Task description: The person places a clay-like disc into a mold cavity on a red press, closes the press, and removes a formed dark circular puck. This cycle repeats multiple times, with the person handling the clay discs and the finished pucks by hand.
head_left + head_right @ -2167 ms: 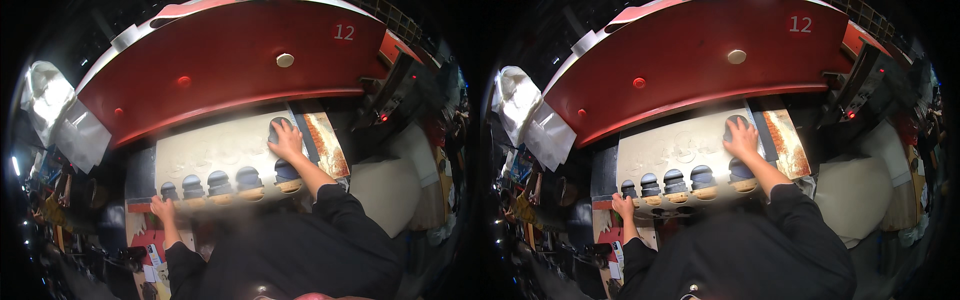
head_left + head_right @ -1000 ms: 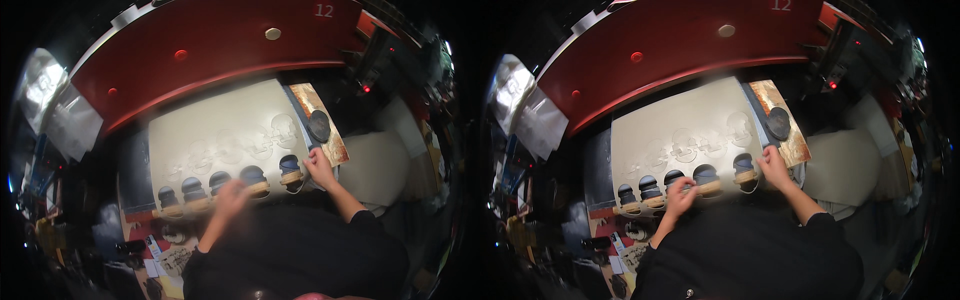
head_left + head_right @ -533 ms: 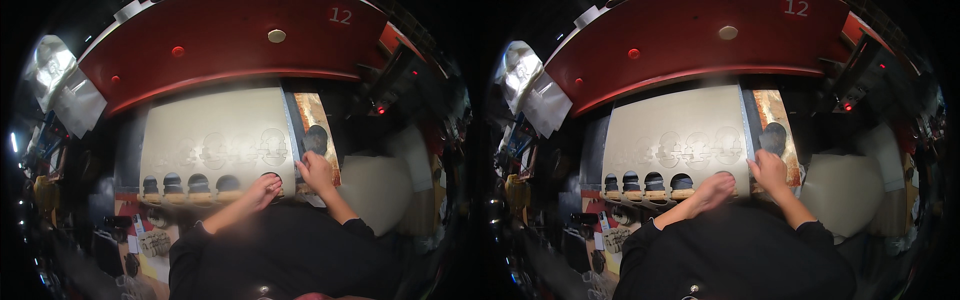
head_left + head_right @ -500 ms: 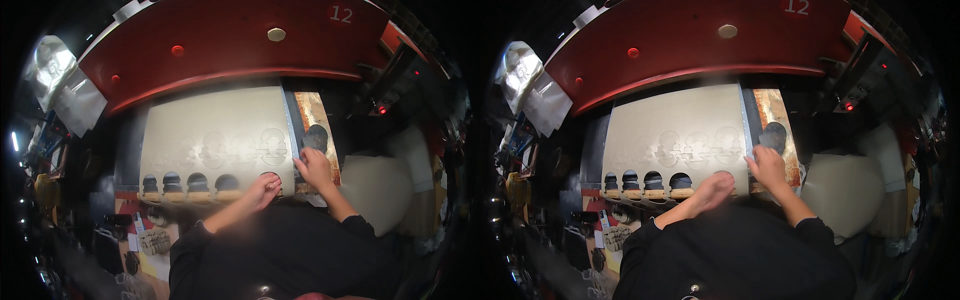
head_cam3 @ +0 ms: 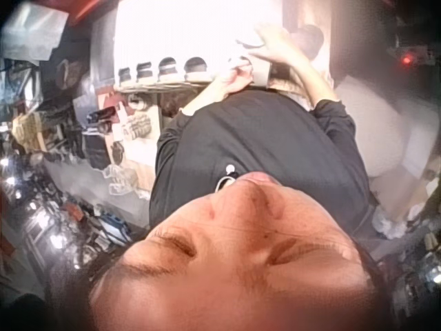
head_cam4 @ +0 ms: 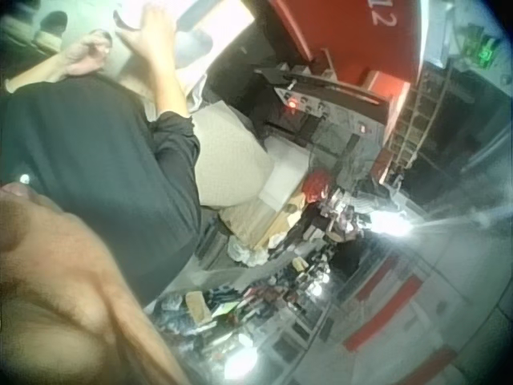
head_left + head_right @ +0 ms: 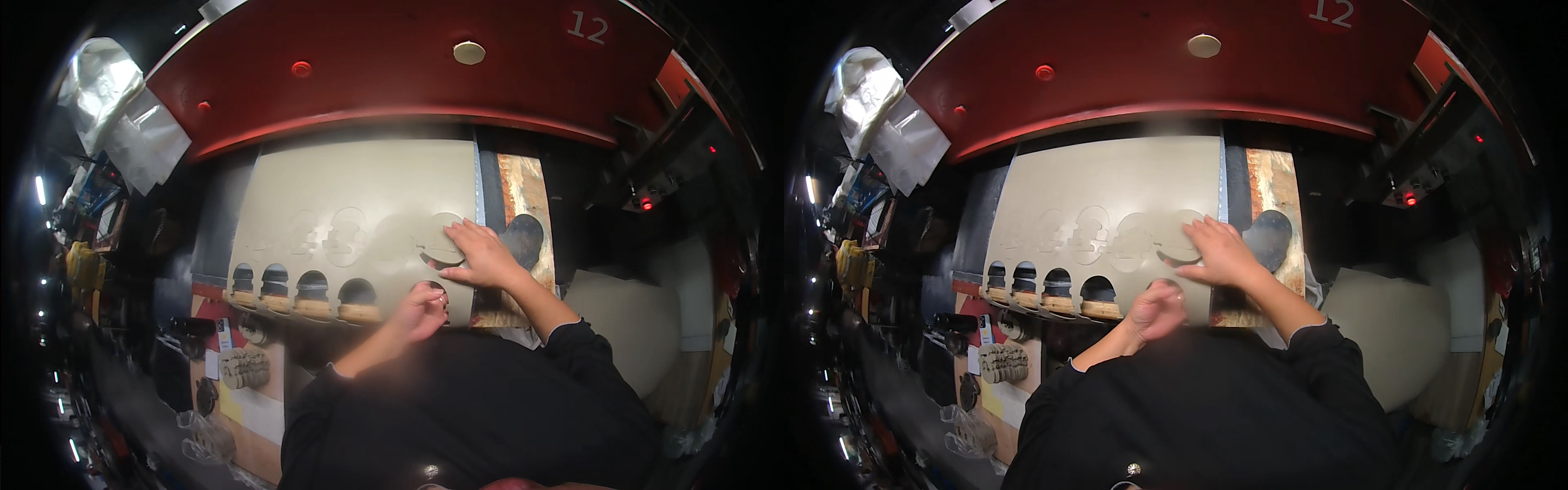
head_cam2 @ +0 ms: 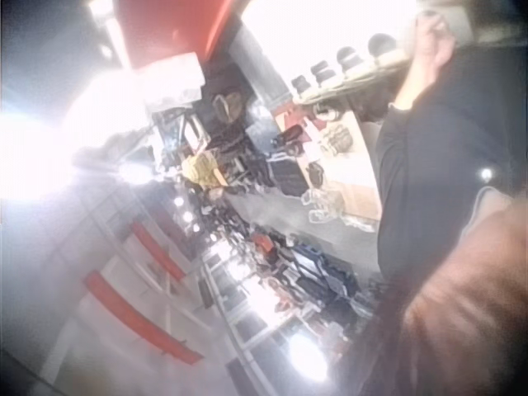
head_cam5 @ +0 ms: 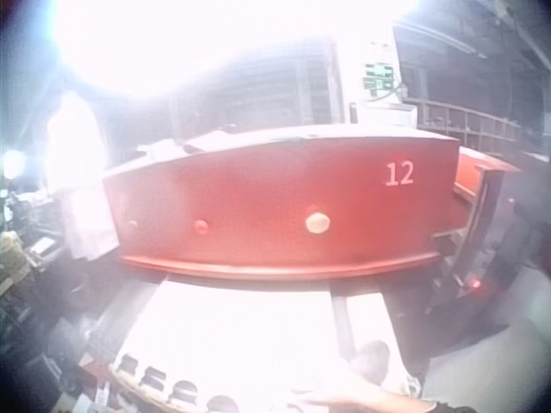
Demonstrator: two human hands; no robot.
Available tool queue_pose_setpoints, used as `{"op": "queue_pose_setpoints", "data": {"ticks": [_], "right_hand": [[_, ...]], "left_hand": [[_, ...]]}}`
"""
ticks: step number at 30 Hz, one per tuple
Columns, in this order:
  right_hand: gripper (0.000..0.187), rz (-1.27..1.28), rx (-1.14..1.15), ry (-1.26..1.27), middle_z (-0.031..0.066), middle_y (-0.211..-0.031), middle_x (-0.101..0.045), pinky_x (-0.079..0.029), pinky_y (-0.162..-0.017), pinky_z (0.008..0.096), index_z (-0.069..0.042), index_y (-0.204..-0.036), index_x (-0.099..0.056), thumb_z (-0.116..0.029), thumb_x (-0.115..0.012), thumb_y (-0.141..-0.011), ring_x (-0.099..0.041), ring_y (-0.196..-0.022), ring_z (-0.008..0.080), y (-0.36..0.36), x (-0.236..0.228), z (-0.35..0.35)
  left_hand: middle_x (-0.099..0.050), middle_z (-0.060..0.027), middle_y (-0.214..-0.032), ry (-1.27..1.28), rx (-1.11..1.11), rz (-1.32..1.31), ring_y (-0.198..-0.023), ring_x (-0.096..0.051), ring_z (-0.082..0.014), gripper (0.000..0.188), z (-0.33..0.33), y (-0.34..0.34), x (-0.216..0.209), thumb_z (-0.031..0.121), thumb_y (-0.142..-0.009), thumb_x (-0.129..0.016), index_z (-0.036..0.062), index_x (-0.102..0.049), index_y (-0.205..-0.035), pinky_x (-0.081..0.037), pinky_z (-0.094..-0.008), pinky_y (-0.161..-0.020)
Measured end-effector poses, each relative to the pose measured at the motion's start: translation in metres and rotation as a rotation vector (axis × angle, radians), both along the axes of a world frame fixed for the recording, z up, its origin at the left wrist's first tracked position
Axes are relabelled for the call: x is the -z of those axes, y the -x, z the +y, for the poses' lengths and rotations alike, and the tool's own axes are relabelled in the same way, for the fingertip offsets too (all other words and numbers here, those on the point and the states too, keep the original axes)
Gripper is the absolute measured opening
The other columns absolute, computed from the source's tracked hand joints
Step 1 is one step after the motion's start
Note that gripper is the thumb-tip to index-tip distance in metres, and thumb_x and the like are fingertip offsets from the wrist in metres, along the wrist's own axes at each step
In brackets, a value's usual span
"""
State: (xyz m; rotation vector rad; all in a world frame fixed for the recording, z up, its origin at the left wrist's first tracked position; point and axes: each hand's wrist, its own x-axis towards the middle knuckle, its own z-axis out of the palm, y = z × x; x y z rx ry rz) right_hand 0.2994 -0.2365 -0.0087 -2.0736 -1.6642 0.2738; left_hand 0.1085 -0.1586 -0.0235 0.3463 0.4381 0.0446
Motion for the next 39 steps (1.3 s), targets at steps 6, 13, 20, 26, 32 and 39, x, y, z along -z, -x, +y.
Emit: {"op": "queue_pose_setpoints", "data": {"ticks": [6,13,20,26,32,39], "right_hand": [[0.05,-0.057,-0.037,0.092,0.0122,-0.125,-0.062,-0.042,-0.1,0.0423,-0.009,-0.126,-0.059,-0.018,-0.066,-0.077,-0.055,-0.12,0.0341,0.002,-0.004,0.014],[0.031,0.741,0.483,-0.335,0.0138,-0.104,-0.07,-0.053,-0.079,0.0382,-0.002,-0.12,-0.06,-0.02,-0.054,-0.095,-0.066,-0.092,0.0277,-0.029,0.01,0.023],[0.03,1.206,0.53,-0.624,0.0059,-0.112,-0.064,-0.051,-0.08,0.0308,-0.005,-0.124,-0.057,-0.021,-0.052,-0.099,-0.061,-0.098,0.0153,-0.04,0.001,0.029],[0.039,0.114,0.116,-0.486,0.0145,-0.111,-0.068,-0.052,-0.086,0.04,-0.007,-0.116,-0.065,-0.005,-0.065,-0.077,-0.065,-0.1,0.0308,0.032,0.013,0.082],[0.049,-0.096,-0.176,-0.422,0.0134,-0.112,-0.067,-0.053,-0.085,0.0391,-0.008,-0.114,-0.063,-0.021,-0.076,-0.069,-0.064,-0.104,0.0302,0.062,0.003,0.077],[0.046,-0.051,-0.153,-0.263,0.0156,-0.109,-0.068,-0.054,-0.082,0.0378,-0.007,-0.114,-0.065,-0.006,-0.071,-0.069,-0.067,-0.098,0.0317,0.056,0.011,0.087]], "left_hand": [[-0.048,0.0034,-0.076,-0.117,0.036,0.044,-0.072,-0.045,-0.0124,0.019,0.005,-0.001,-0.003,0.011,-0.09,-0.059,0.0181,-0.048,-0.077,-0.04,-0.0293,-0.071],[-0.057,-0.0071,-0.095,-0.424,0.068,0.359,-0.09,-0.056,-0.0142,0.011,0.034,0.046,-0.054,0.007,-0.095,-0.053,0.0032,-0.055,-0.105,-0.045,-0.0273,-0.089],[-0.057,-0.0049,-0.101,-0.576,-0.361,0.404,-0.1,-0.055,-0.0135,0.023,0.053,0.08,-0.014,0.002,-0.093,-0.055,0.0024,-0.052,-0.115,-0.043,-0.0256,-0.095],[-0.051,0.0005,-0.085,-0.398,-0.233,0.216,-0.076,-0.05,-0.009,0.031,0.079,0.077,0.0,0.005,-0.089,-0.057,0.0092,-0.05,-0.118,-0.043,-0.0253,-0.076],[-0.057,-0.0012,-0.094,-0.215,-0.281,-0.05,-0.077,-0.051,-0.0102,0.034,0.082,0.068,-0.011,0.007,-0.086,-0.058,0.0122,-0.05,-0.118,-0.043,-0.0284,-0.078],[-0.059,-0.0027,-0.104,-0.501,-0.026,0.117,-0.094,-0.056,-0.0115,0.032,0.097,0.08,-0.025,0.009,-0.088,-0.06,0.0067,-0.053,-0.119,-0.044,-0.0272,-0.089]]}}
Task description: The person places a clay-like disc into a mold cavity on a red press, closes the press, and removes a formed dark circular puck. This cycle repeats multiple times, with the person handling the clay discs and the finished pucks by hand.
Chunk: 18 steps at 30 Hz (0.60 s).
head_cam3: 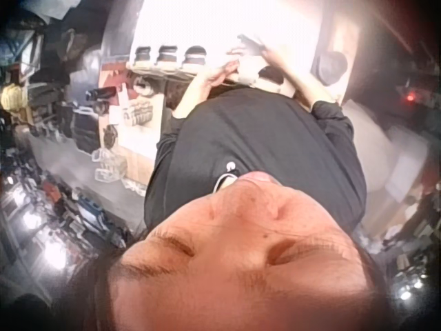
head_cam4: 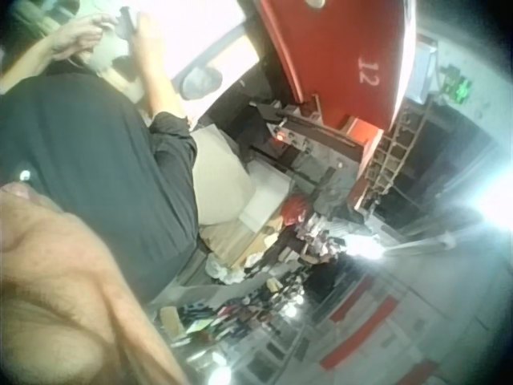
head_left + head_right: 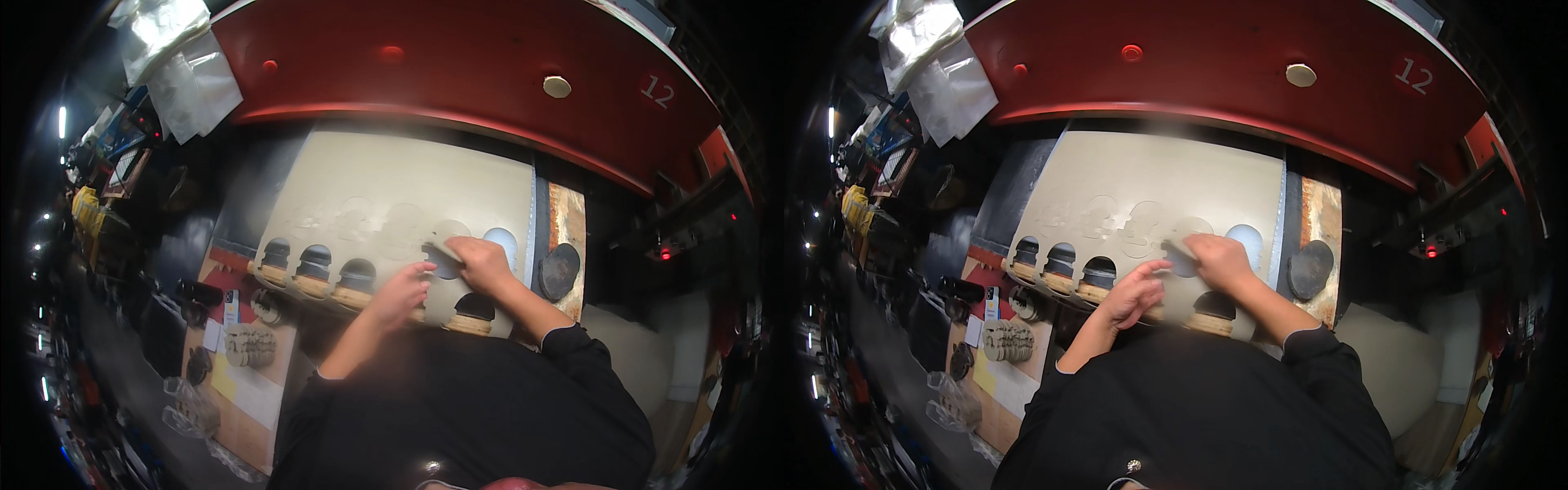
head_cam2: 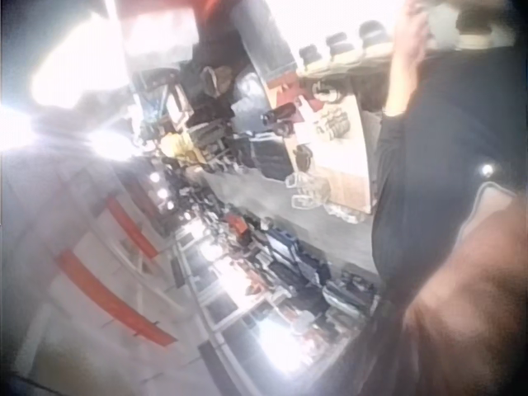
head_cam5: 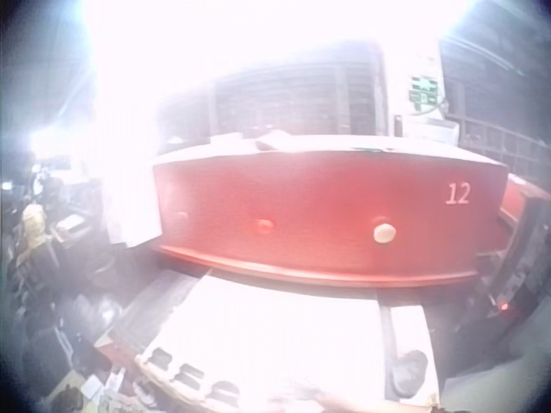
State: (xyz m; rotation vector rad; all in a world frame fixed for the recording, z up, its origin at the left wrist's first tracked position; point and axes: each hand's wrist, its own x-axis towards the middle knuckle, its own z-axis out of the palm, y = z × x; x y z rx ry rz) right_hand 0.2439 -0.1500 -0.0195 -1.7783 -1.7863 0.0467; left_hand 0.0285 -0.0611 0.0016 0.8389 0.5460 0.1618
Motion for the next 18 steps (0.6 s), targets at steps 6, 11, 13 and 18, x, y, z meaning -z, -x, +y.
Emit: {"op": "queue_pose_setpoints", "data": {"ticks": [6,11,13,18], "right_hand": [[0.026,0.891,0.387,-0.293,0.0083,-0.082,-0.066,-0.048,-0.065,0.0323,0.002,-0.106,-0.062,-0.02,-0.057,-0.095,-0.06,-0.073,0.0145,-0.043,-0.003,0.018],[0.023,0.809,0.345,-0.408,0.0054,-0.082,-0.065,-0.047,-0.064,0.0286,0.001,-0.109,-0.063,-0.018,-0.056,-0.097,-0.056,-0.07,0.0108,-0.048,-0.02,0.047],[0.022,0.527,0.368,-0.465,0.0123,-0.087,-0.069,-0.05,-0.067,0.0331,-0.002,-0.112,-0.064,-0.013,-0.06,-0.093,-0.065,-0.071,0.0229,-0.036,-0.025,0.066],[0.043,0.225,0.073,-0.082,0.0142,-0.114,-0.067,-0.052,-0.087,0.0392,-0.009,-0.116,-0.064,-0.008,-0.066,-0.073,-0.064,-0.101,0.0332,0.031,-0.015,0.086]], "left_hand": [[-0.058,-0.0022,-0.098,-0.841,-0.337,0.464,-0.091,-0.055,-0.0107,0.033,0.017,0.037,0.027,0.011,-0.087,-0.068,0.0043,-0.055,-0.117,-0.047,-0.0253,-0.081],[-0.053,0.0009,-0.09,-0.548,-0.342,0.346,-0.077,-0.048,-0.007,0.029,0.032,0.043,0.039,0.011,-0.087,-0.068,0.0071,-0.055,-0.113,-0.04,-0.0216,-0.068],[-0.049,0.0025,-0.087,-0.321,-0.385,0.24,-0.074,-0.044,-0.0058,0.029,0.039,0.043,0.034,0.01,-0.087,-0.067,0.0086,-0.054,-0.113,-0.037,-0.0212,-0.064],[-0.044,0.005,-0.084,0.019,-0.384,0.008,-0.071,-0.039,-0.0053,0.031,0.053,0.042,0.027,0.003,-0.084,-0.061,0.0127,-0.052,-0.112,-0.033,-0.0206,-0.066]]}}
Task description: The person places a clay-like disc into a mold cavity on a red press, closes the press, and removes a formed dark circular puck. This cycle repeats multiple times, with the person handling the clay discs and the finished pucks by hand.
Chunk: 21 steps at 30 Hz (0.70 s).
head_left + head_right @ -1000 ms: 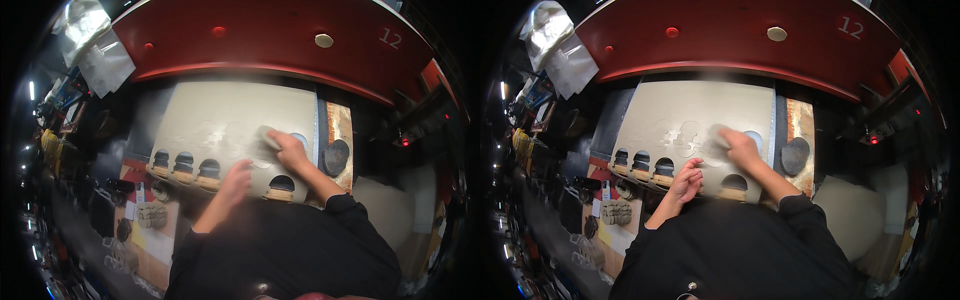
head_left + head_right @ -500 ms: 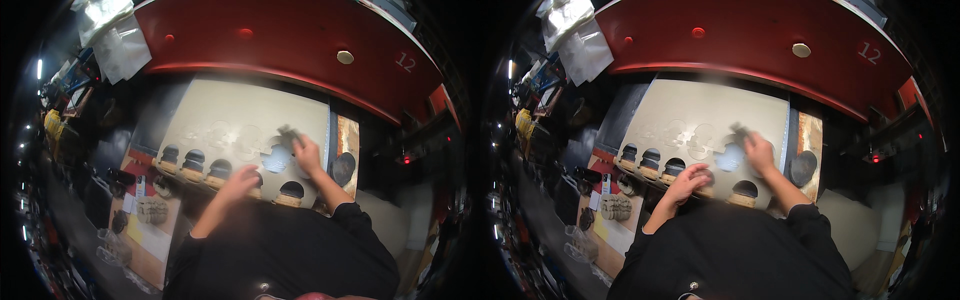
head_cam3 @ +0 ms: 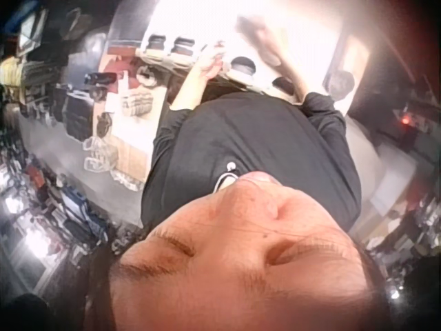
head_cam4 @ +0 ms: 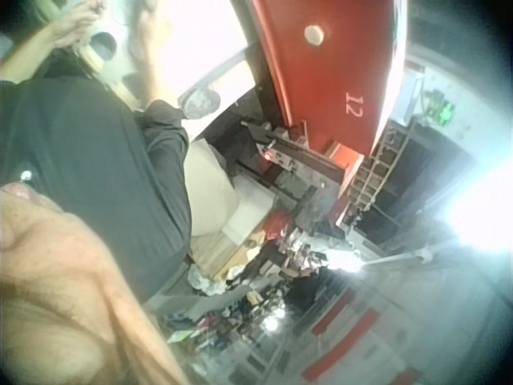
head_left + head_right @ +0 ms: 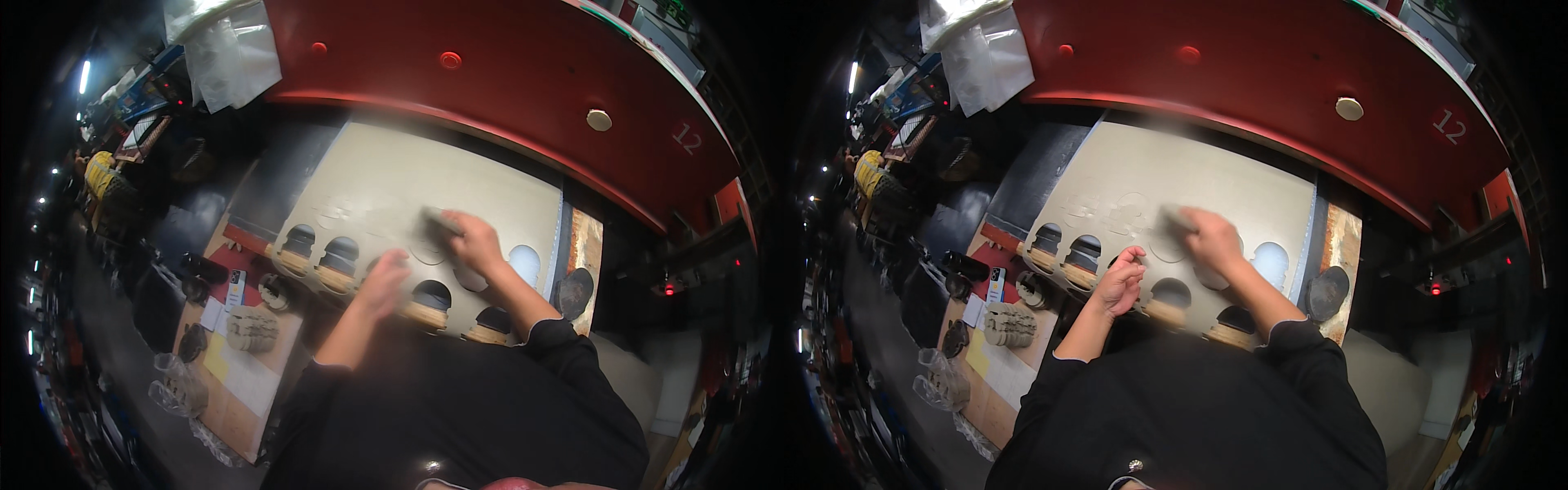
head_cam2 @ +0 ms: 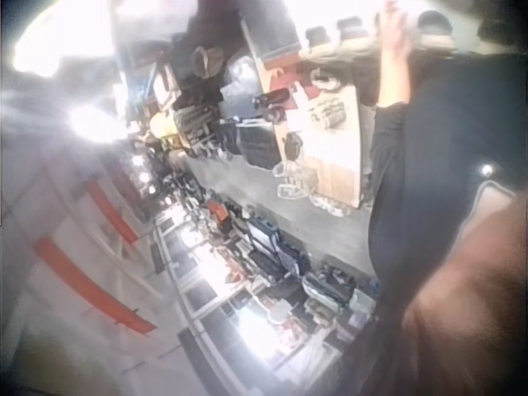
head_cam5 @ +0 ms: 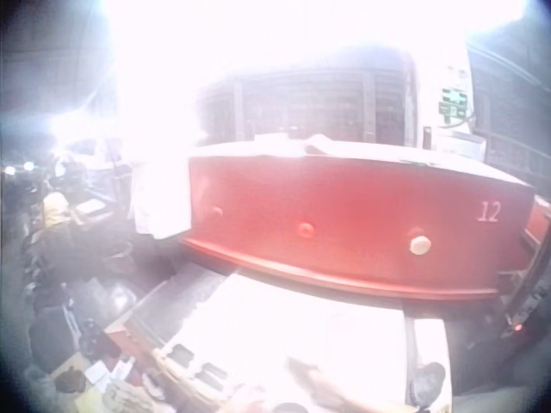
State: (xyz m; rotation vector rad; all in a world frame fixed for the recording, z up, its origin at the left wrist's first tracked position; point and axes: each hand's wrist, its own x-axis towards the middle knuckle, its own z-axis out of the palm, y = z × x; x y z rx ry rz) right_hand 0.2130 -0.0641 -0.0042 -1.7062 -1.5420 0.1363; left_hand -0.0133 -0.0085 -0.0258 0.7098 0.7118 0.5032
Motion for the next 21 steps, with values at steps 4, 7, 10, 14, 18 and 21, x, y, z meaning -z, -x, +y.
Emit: {"op": "queue_pose_setpoints", "data": {"ticks": [4,7,10,14,18,21], "right_hand": [[0.059,-0.319,-0.27,-0.11,0.0141,-0.119,-0.062,-0.048,-0.092,0.0423,-0.01,-0.124,-0.057,-0.013,-0.071,-0.067,-0.06,-0.11,0.0342,0.017,0.003,-0.009],[0.058,-0.298,-0.224,-0.042,0.0129,-0.119,-0.064,-0.052,-0.088,0.0412,-0.011,-0.125,-0.058,-0.018,-0.074,-0.07,-0.062,-0.11,0.0331,0.014,0.004,-0.008],[0.052,-0.513,-0.228,-0.089,0.0108,-0.116,-0.066,-0.056,-0.079,0.0393,-0.011,-0.122,-0.061,-0.014,-0.072,-0.071,-0.066,-0.102,0.0322,0.017,0.011,-0.003],[0.035,-0.23,-0.033,-0.18,0.0117,-0.099,-0.069,-0.055,-0.07,0.0386,-0.007,-0.111,-0.063,-0.007,-0.063,-0.077,-0.068,-0.084,0.0326,0.005,0.011,0.008],[0.021,0.409,0.34,-0.11,0.0165,-0.089,-0.07,-0.052,-0.069,0.0361,-0.001,-0.109,-0.06,-0.011,-0.058,-0.092,-0.068,-0.076,0.0285,-0.043,-0.014,0.032],[0.022,0.396,0.259,-0.336,0.0174,-0.089,-0.07,-0.052,-0.068,0.0361,-0.001,-0.111,-0.059,-0.013,-0.058,-0.094,-0.068,-0.076,0.0252,-0.056,-0.029,0.047]], "left_hand": [[-0.047,0.0012,-0.105,-0.048,0.027,-0.269,-0.1,-0.045,-0.012,0.036,0.004,-0.003,0.006,0.004,-0.078,-0.06,0.0144,-0.05,-0.112,-0.032,-0.026,-0.092],[-0.046,0.0003,-0.113,-0.03,0.054,-0.329,-0.11,-0.041,-0.0136,0.036,0.005,-0.001,0.005,0.005,-0.077,-0.06,0.0146,-0.05,-0.111,-0.029,-0.0285,-0.098],[-0.048,0.0014,-0.109,-0.029,0.121,-0.32,-0.104,-0.045,-0.0117,0.035,0.008,0.004,-0.005,0.005,-0.08,-0.059,0.0139,-0.051,-0.113,-0.032,-0.026,-0.094],[-0.05,0.0021,-0.098,-0.058,0.264,-0.088,-0.093,-0.049,-0.0103,0.035,0.017,0.017,-0.019,0.009,-0.085,-0.063,0.011,-0.052,-0.119,-0.04,-0.0234,-0.084],[-0.055,0.0,-0.096,-0.578,0.078,0.352,-0.088,-0.052,-0.012,0.04,0.023,0.036,-0.007,0.013,-0.085,-0.069,0.0066,-0.053,-0.12,-0.045,-0.0257,-0.078],[-0.058,-0.0029,-0.1,-1.104,-0.172,0.746,-0.088,-0.053,-0.0113,0.04,0.033,0.055,0.008,0.013,-0.083,-0.071,0.0038,-0.053,-0.117,-0.045,-0.0248,-0.078]]}}
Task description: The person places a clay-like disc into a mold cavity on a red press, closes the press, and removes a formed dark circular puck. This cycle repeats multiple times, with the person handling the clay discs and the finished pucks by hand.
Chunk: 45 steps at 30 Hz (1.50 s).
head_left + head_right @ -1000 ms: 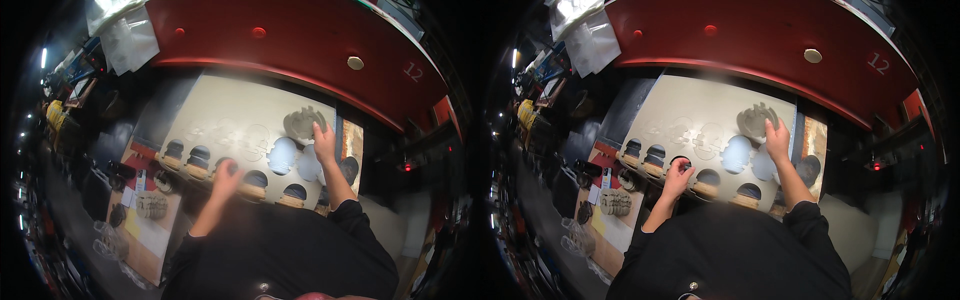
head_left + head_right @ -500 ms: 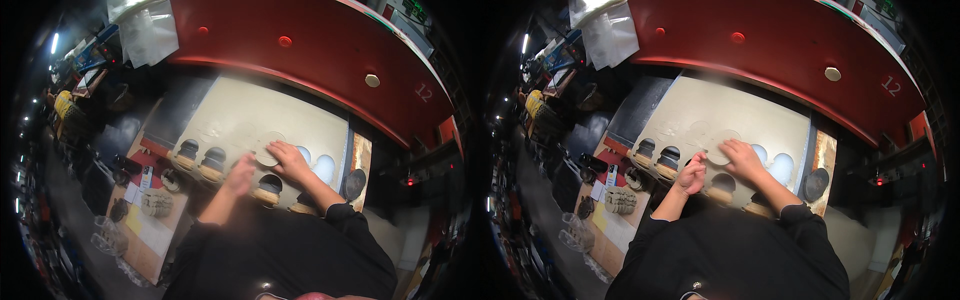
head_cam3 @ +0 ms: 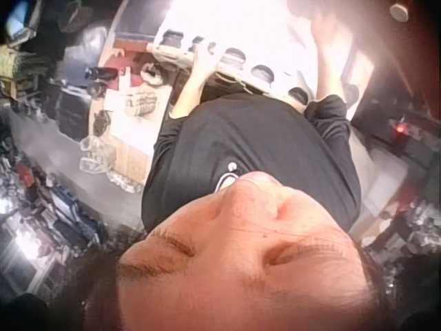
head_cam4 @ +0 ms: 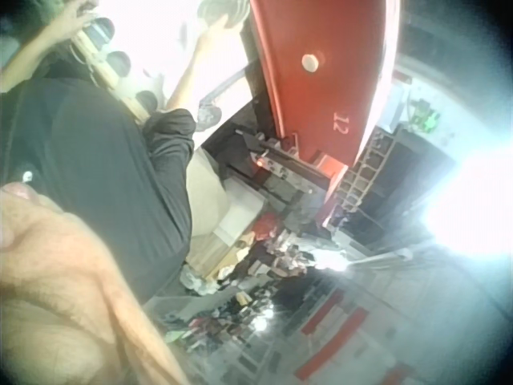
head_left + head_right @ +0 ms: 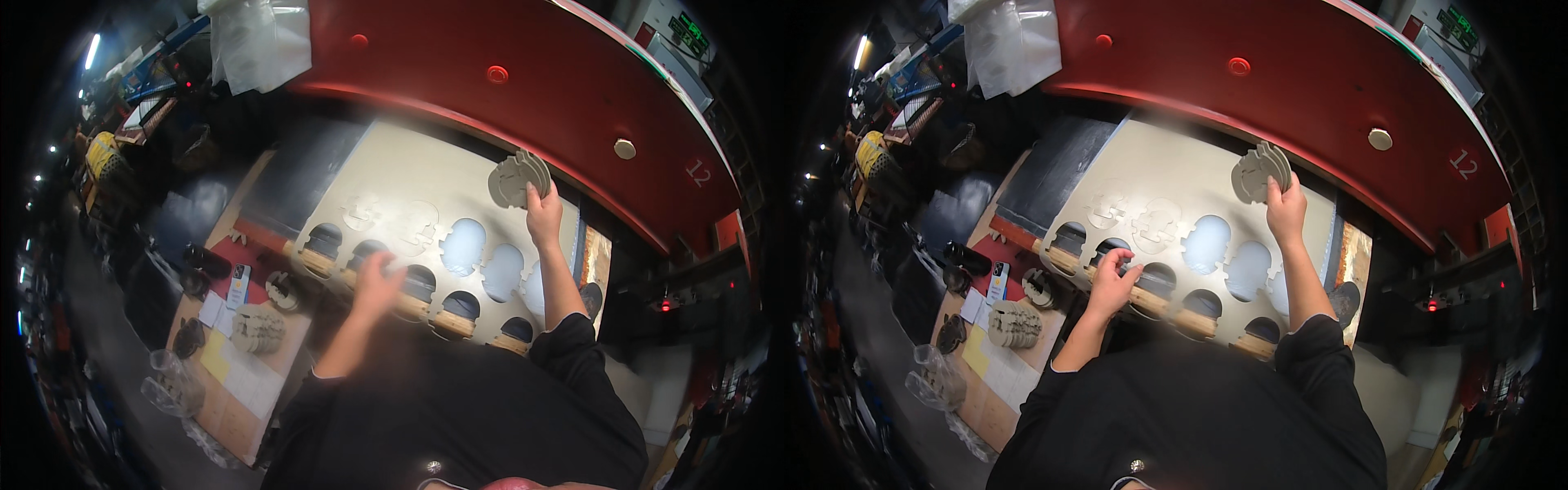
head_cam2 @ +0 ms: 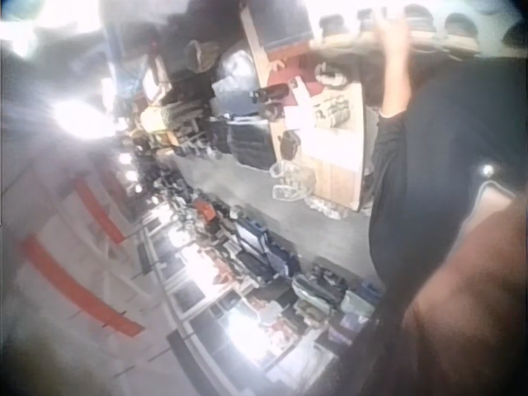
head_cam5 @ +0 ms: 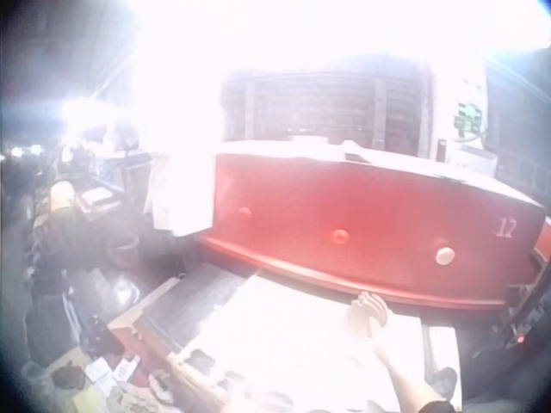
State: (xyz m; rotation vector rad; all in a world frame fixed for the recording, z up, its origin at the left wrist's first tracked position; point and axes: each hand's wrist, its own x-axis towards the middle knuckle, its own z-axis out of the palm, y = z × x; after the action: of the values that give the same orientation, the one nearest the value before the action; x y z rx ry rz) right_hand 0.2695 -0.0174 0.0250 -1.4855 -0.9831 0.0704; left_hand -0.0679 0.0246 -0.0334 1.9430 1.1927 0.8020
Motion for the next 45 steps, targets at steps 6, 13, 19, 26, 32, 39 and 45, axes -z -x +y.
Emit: {"op": "queue_pose_setpoints", "data": {"ticks": [6,13,19,26,32,39,45], "right_hand": [[0.033,-0.549,0.005,0.074,0.016,-0.099,-0.069,-0.054,-0.073,0.0403,-0.009,-0.113,-0.062,-0.005,-0.063,-0.08,-0.067,-0.087,0.0341,0.082,0.014,0.035],[0.052,-0.852,-0.455,0.338,0.0117,-0.125,-0.062,-0.052,-0.085,0.0415,-0.012,-0.123,-0.059,-0.022,-0.073,-0.073,-0.061,-0.111,0.0331,0.146,0.021,0.022],[0.063,-0.906,-0.489,0.436,0.013,-0.129,-0.059,-0.049,-0.09,0.0439,-0.012,-0.129,-0.055,-0.034,-0.077,-0.074,-0.058,-0.116,0.0347,0.144,0.015,0.024],[0.04,-0.881,-0.502,0.352,0.017,-0.111,-0.065,-0.054,-0.079,0.0413,-0.008,-0.118,-0.058,-0.012,-0.067,-0.079,-0.064,-0.098,0.0355,0.133,0.026,0.035],[0.019,-0.32,0.026,0.399,0.0228,-0.072,-0.063,-0.05,-0.06,0.0458,-0.001,-0.099,-0.056,-0.019,-0.057,-0.093,-0.063,-0.065,0.0406,0.105,0.017,0.065],[0.023,-0.36,0.106,0.076,0.0203,-0.083,-0.067,-0.051,-0.065,0.0418,-0.002,-0.11,-0.058,-0.021,-0.056,-0.096,-0.066,-0.073,0.0365,0.097,-0.013,0.107],[0.016,-0.727,-0.178,0.418,0.0151,-0.083,-0.066,-0.051,-0.064,0.0456,-0.011,-0.101,-0.059,-0.015,-0.058,-0.085,-0.064,-0.073,0.0356,0.193,0.024,0.129]], "left_hand": [[-0.05,0.0024,-0.096,0.751,0.12,-0.44,-0.08,-0.046,-0.0061,0.033,0.021,0.005,-0.005,0.011,-0.084,-0.069,0.0101,-0.053,-0.112,-0.039,-0.0208,-0.069],[-0.048,0.0071,-0.091,1.087,0.397,-0.786,-0.072,-0.046,-0.0056,0.025,0.049,0.017,-0.019,-0.001,-0.079,-0.057,0.0151,-0.052,-0.098,-0.035,-0.0213,-0.061],[-0.05,0.005,-0.09,1.178,0.55,-0.9,-0.073,-0.05,-0.0087,0.024,0.06,0.019,-0.005,-0.001,-0.077,-0.058,0.0143,-0.053,-0.095,-0.037,-0.0235,-0.061],[-0.051,0.0047,-0.097,1.067,0.602,-0.885,-0.087,-0.048,-0.0062,0.024,0.059,0.017,0.0,0.001,-0.08,-0.058,0.0144,-0.054,-0.1,-0.037,-0.0217,-0.071],[-0.056,0.0008,-0.104,1.148,0.52,-0.827,-0.098,-0.054,-0.0118,0.027,0.061,0.031,-0.01,0.005,-0.084,-0.063,0.0108,-0.056,-0.11,-0.043,-0.0255,-0.081],[-0.055,-0.0027,-0.099,-0.151,-0.12,-0.242,-0.091,-0.051,-0.01,0.021,0.072,0.065,-0.001,0.009,-0.085,-0.068,0.0053,-0.058,-0.102,-0.044,-0.0263,-0.08],[-0.049,0.0015,-0.093,0.635,0.013,-0.573,-0.082,-0.045,-0.0067,0.027,0.095,0.071,0.0,0.005,-0.085,-0.067,0.0094,-0.05,-0.105,-0.039,-0.0229,-0.07]]}}
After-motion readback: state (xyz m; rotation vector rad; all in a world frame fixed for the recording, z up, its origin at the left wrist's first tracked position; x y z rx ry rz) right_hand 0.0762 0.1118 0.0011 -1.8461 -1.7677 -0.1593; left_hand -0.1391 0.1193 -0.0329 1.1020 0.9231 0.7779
